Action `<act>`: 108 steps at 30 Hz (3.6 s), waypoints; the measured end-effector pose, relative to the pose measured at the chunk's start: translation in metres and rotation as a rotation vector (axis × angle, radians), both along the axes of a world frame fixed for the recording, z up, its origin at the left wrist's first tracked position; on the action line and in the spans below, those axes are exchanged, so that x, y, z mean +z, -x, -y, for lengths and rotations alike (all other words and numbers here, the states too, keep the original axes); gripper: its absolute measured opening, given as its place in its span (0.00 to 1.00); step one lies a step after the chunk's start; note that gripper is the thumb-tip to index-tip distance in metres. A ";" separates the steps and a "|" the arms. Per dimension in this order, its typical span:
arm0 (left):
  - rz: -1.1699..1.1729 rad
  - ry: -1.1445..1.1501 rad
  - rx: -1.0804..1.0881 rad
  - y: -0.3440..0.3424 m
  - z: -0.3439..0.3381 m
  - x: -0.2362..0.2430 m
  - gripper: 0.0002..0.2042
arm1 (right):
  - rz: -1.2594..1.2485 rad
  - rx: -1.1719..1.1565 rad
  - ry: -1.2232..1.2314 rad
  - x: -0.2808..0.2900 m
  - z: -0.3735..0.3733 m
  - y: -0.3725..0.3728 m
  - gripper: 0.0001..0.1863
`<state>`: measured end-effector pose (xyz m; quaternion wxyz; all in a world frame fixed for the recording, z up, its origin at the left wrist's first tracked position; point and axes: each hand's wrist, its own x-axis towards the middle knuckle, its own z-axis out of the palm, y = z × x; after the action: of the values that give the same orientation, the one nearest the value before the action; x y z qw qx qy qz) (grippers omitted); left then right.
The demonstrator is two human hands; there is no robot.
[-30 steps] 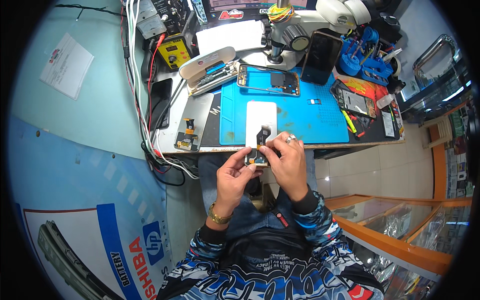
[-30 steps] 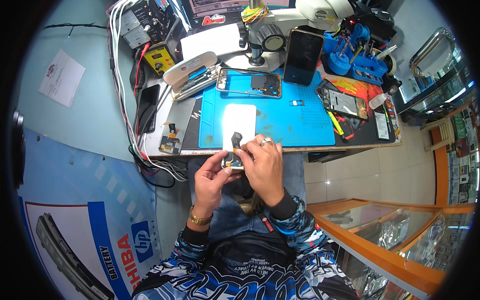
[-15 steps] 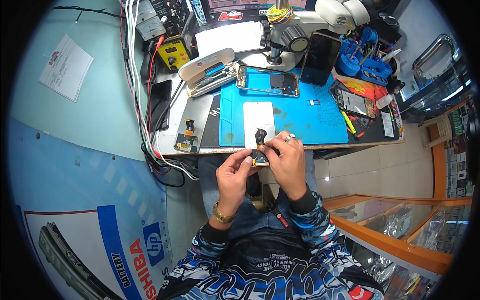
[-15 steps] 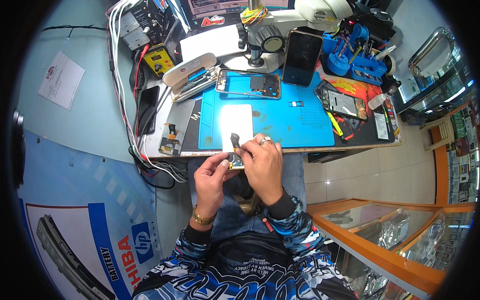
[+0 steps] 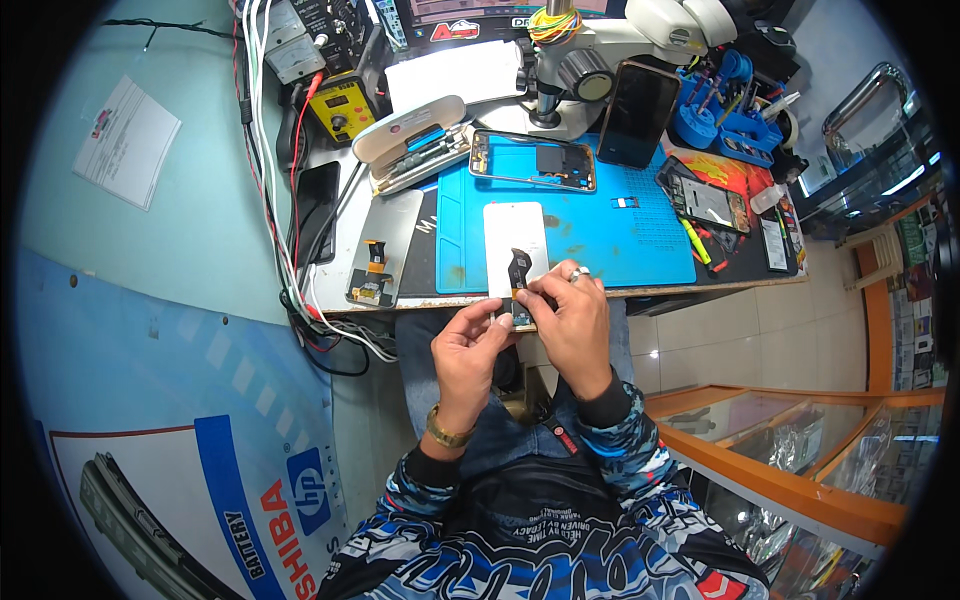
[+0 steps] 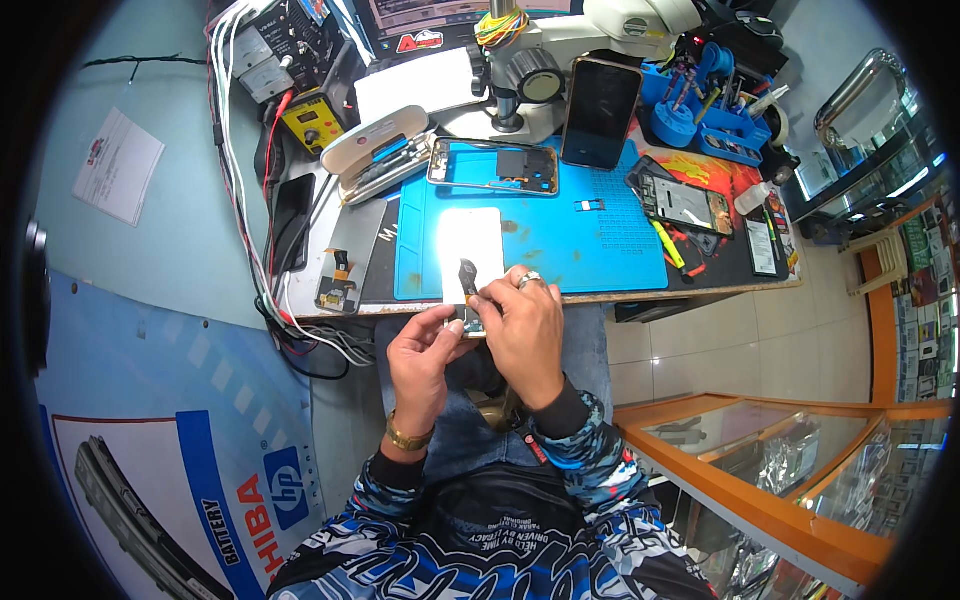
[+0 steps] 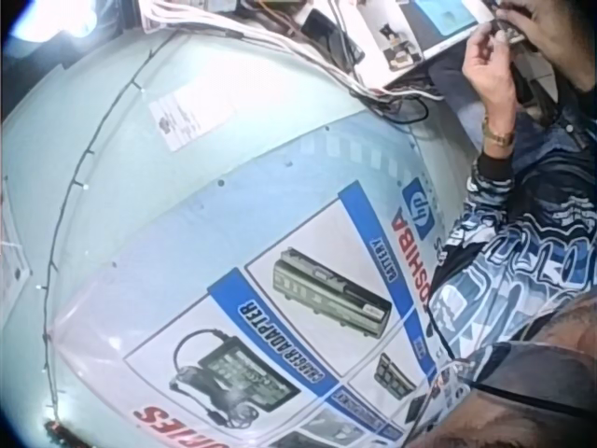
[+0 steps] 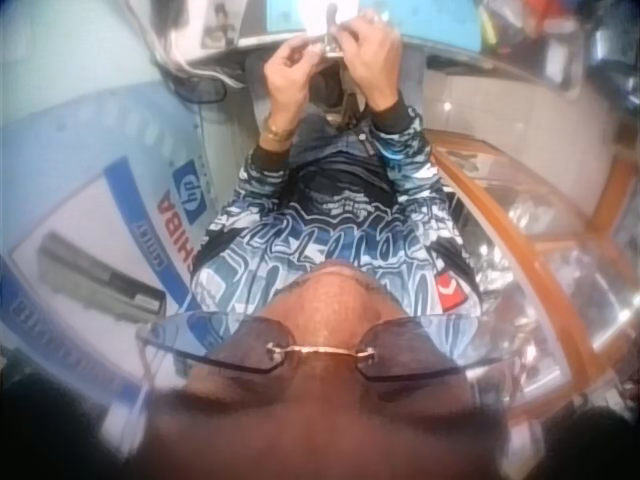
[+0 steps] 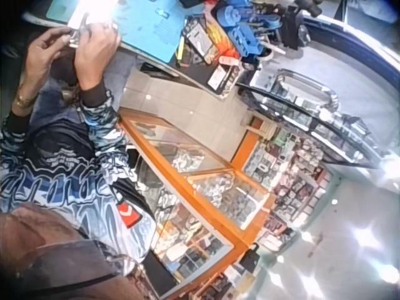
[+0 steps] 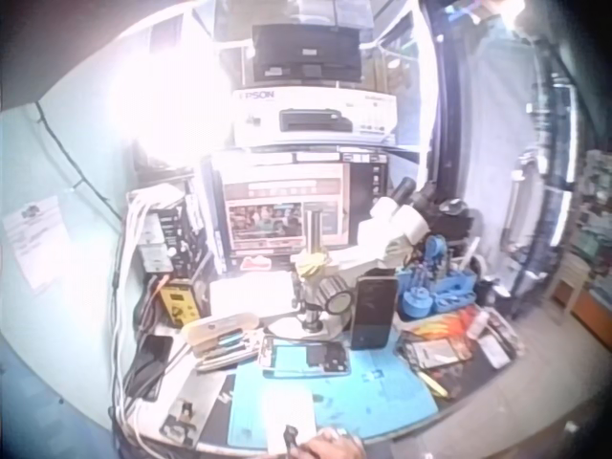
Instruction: The person takes a new screen from a box, removes a red protective film, and attaches it to the phone frame while managing internal cables and a small component.
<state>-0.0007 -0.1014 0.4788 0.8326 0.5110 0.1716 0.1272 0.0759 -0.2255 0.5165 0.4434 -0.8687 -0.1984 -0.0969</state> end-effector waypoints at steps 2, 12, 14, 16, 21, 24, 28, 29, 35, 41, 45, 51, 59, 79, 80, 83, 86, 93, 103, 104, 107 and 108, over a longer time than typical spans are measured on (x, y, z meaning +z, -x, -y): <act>0.000 -0.024 -0.002 0.000 0.001 0.001 0.12 | 0.015 0.001 0.004 -0.001 0.000 -0.001 0.08; 0.039 0.049 0.143 -0.008 0.020 -0.002 0.15 | -0.008 -0.003 0.004 0.003 -0.002 0.003 0.11; 0.053 0.035 0.162 -0.008 0.022 -0.006 0.15 | -0.018 -0.001 0.008 0.004 -0.002 0.004 0.15; 0.075 0.020 0.177 -0.010 0.024 -0.011 0.15 | -0.001 -0.005 -0.011 0.000 0.000 0.005 0.17; 0.093 0.030 0.186 -0.009 0.025 -0.014 0.15 | -0.012 -0.033 -0.044 -0.002 0.002 0.008 0.26; 0.138 0.062 0.213 -0.007 0.029 -0.008 0.16 | -0.046 -0.040 -0.057 0.008 0.003 0.012 0.33; 0.159 0.058 0.199 -0.001 0.031 -0.006 0.17 | -0.299 0.032 -0.257 0.018 0.008 0.014 0.37; 0.157 0.047 0.179 0.001 0.030 -0.003 0.18 | -0.336 0.052 -0.265 0.018 0.010 0.013 0.38; 0.082 0.107 -0.066 0.002 0.020 0.013 0.15 | -0.629 0.223 -0.644 -0.010 0.022 0.007 0.34; 0.019 -0.074 -0.063 0.006 0.016 0.022 0.09 | -0.774 0.308 -0.782 -0.007 0.038 0.008 0.29; 0.005 0.019 -0.087 0.006 0.011 0.021 0.11 | -0.678 0.282 -0.560 0.012 0.053 0.020 0.27; -0.022 0.132 -0.158 0.006 0.007 0.030 0.13 | -0.619 0.475 -0.476 0.016 0.067 0.022 0.25; 0.021 0.106 -0.202 0.006 0.008 0.032 0.13 | -0.512 0.428 -0.488 0.016 0.065 0.022 0.21; -0.030 0.021 -0.288 0.008 0.004 0.023 0.14 | -0.575 0.309 -0.675 0.006 0.057 0.030 0.18; -0.045 -0.012 -0.305 0.010 0.004 0.027 0.13 | -0.579 0.310 -0.695 0.002 0.057 0.030 0.18; -0.011 -0.043 -0.268 0.010 0.010 0.030 0.13 | -0.590 0.298 -0.761 -0.001 0.056 0.033 0.21; -0.002 -0.055 -0.269 0.006 0.015 0.038 0.10 | -0.609 0.278 -0.846 -0.006 0.063 0.037 0.23; -0.034 -0.094 -0.456 -0.014 0.025 0.050 0.11 | -0.890 0.296 -1.163 -0.024 0.094 0.042 0.24; -0.155 0.118 -1.145 -0.054 0.072 0.056 0.15 | -0.738 0.546 -1.439 -0.011 0.143 0.050 0.49; -0.146 0.113 -1.141 -0.058 0.080 0.059 0.15 | -0.703 0.516 -1.438 -0.012 0.147 0.051 0.49; -0.167 0.137 -1.201 -0.072 0.101 0.066 0.15 | -0.630 0.449 -1.434 -0.020 0.162 0.054 0.46; -0.209 0.072 -1.256 -0.078 0.105 0.070 0.14 | -0.603 0.354 -1.480 -0.016 0.166 0.056 0.46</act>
<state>0.0778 -0.2066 0.5486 0.7440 0.4957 -0.0763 -0.4415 0.0203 -0.3910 0.5001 0.9451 -0.2957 -0.0894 0.1063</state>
